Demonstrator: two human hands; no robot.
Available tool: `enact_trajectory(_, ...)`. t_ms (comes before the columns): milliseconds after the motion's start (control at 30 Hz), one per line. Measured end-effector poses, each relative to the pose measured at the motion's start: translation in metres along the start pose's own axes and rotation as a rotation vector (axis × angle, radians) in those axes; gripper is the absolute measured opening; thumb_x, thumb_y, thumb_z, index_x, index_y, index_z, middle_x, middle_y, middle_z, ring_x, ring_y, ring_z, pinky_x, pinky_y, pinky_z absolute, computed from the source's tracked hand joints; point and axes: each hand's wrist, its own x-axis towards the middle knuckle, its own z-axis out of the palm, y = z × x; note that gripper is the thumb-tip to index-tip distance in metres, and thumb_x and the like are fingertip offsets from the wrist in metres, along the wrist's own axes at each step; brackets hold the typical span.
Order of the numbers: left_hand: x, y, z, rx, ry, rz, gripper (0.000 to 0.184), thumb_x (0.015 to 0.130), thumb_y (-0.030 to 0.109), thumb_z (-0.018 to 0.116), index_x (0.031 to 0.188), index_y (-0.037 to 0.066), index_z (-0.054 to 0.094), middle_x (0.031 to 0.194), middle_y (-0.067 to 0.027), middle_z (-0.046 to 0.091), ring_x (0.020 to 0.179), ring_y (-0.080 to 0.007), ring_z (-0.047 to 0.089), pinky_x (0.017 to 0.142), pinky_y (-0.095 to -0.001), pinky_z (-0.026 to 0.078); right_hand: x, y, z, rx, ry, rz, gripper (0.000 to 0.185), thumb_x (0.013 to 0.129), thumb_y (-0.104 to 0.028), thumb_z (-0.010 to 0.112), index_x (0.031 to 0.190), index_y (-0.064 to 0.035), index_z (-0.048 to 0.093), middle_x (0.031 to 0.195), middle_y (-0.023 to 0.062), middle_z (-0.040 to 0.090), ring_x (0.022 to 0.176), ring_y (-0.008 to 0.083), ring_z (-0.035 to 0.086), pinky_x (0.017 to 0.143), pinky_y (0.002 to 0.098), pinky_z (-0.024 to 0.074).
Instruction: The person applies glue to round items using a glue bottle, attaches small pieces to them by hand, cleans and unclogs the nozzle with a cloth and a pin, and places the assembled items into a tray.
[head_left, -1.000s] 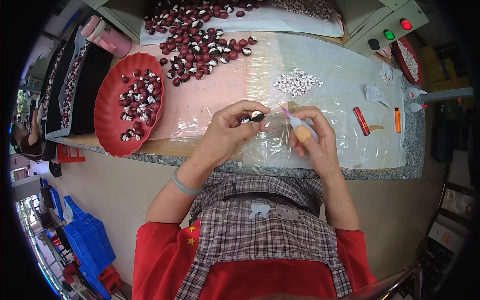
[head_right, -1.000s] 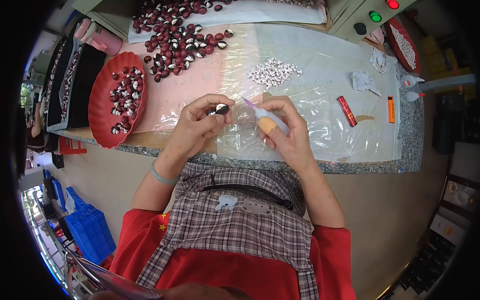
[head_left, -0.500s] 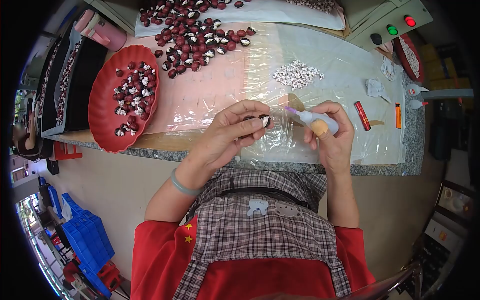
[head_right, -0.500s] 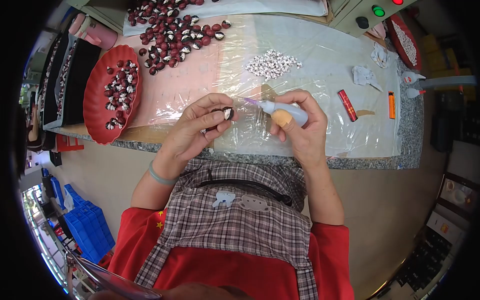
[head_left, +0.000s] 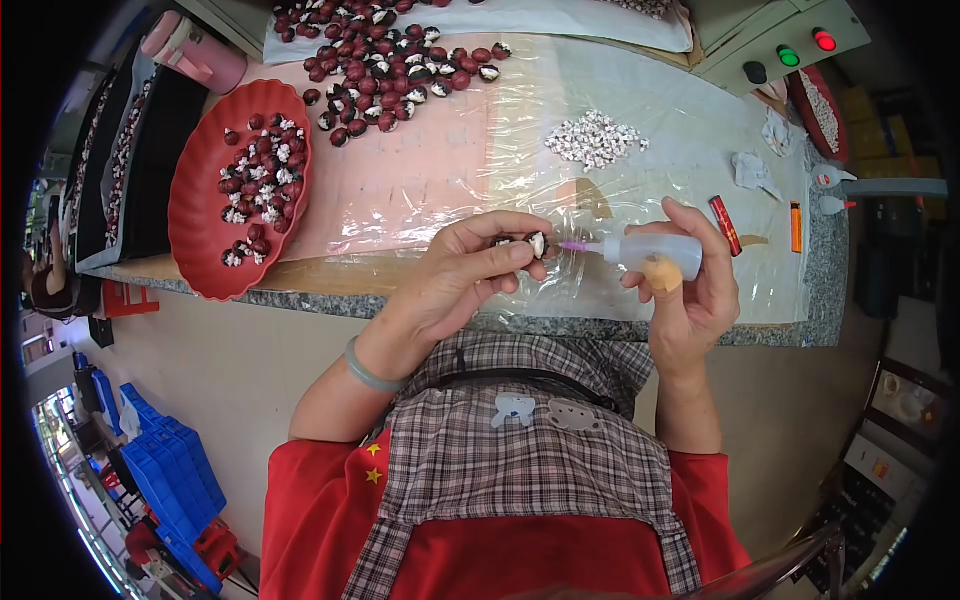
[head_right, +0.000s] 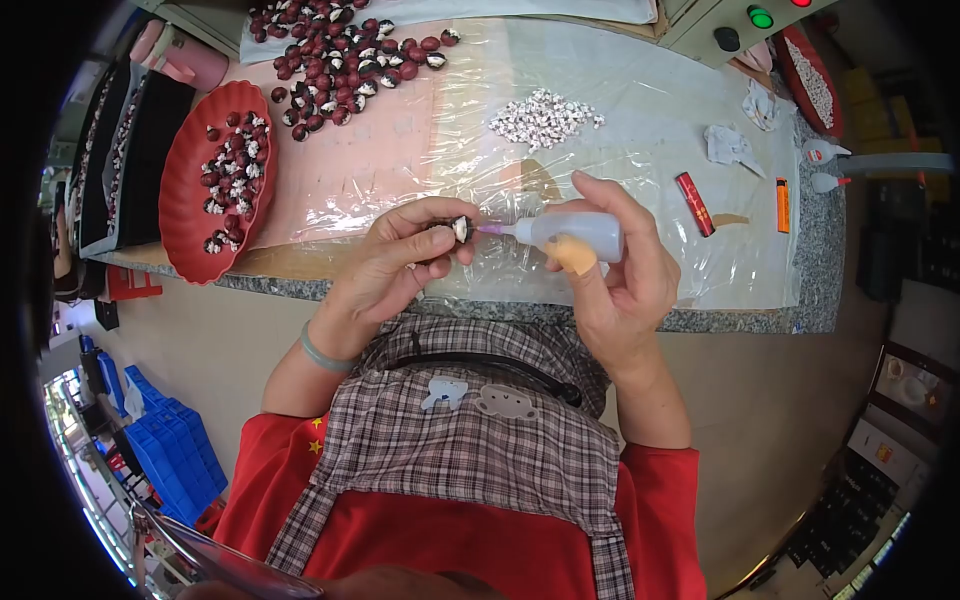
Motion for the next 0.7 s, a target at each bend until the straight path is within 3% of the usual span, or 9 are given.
enact_trajectory(33,0.0,-0.001,-0.0006,0.009,0.001,0.0,0.029,0.087,0.006,0.062,0.115,-0.002,0.058,0.091,-0.0101,0.063,0.079,-0.0095,0.061,0.06,-0.0148,0.047,-0.001,0.0002,0.0002,-0.061,-0.002,-0.041,0.043,0.091,-0.025,0.059,0.122,0.0026,0.048,0.09,0.0142,0.065,0.06,0.0106,0.058,0.048,0.0186,0.0415)
enact_trajectory(167,-0.0001,-0.0013,-0.0015,0.019,0.005,-0.002,0.03,0.086,0.008,0.064,0.114,-0.001,0.059,0.091,-0.0091,0.063,0.079,-0.0098,0.06,0.062,-0.016,0.047,-0.0038,-0.0012,-0.0033,-0.196,-0.009,-0.125,0.038,0.086,-0.012,0.064,0.117,0.0064,0.053,0.092,0.0164,0.066,0.076,0.0198,0.067,0.066,0.0272,0.0534)
enact_trajectory(700,0.001,-0.0023,-0.0036,0.001,-0.005,-0.027,0.03,0.085,0.004,0.063,0.114,-0.001,0.058,0.095,-0.0086,0.063,0.084,-0.0132,0.061,0.068,-0.019,0.048,-0.0032,-0.0096,0.0002,-0.324,-0.071,-0.158,0.038,0.082,-0.011,0.067,0.114,0.004,0.055,0.098,0.0167,0.065,0.077,0.023,0.068,0.066,0.0292,0.0534)
